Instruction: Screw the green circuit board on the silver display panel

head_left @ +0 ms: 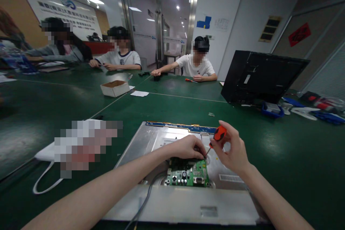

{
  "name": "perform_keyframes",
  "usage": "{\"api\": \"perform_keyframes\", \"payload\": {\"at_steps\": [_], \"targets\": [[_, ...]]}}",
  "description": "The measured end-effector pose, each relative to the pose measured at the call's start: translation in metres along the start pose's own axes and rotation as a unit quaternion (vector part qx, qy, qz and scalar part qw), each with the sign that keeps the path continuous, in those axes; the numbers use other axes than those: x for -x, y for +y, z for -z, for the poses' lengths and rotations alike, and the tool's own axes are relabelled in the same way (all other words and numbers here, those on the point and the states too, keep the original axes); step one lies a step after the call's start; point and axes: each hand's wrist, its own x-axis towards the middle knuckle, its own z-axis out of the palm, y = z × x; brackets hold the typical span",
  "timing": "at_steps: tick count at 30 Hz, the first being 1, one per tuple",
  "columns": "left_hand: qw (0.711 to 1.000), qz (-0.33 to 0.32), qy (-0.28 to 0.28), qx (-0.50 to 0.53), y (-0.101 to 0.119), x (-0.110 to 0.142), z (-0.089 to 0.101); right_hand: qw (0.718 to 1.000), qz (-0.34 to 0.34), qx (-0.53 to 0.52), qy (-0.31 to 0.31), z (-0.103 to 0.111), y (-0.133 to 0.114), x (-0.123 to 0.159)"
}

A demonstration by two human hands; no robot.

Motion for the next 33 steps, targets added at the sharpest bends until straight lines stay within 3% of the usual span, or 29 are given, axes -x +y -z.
{"api": "perform_keyframes", "payload": {"at_steps": [10, 18, 25, 33], "targets": [[1.000, 0.001, 0.004, -0.003, -0.0012, -0.0013, -0.0013, 0.998, 0.000, -0.048, -0.045, 0.0040, -0.0027, -0.0034], [1.000, -0.002, 0.006, -0.011, 0.0002, 0.0002, -0.0006, 1.000, -0.027, -0.009, 0.000, -0.0004, 0.0060, 0.0019], [1.000, -0.001, 0.008, -0.017, -0.0005, -0.0003, -0.0018, 0.998, -0.018, -0.038, -0.042, 0.0010, 0.0017, 0.0003], [1.000, 0.001, 0.016, -0.019, -0.0022, -0.0015, -0.0021, 0.999, -0.045, -0.020, -0.016, -0.0028, 0.0054, 0.0026]]}}
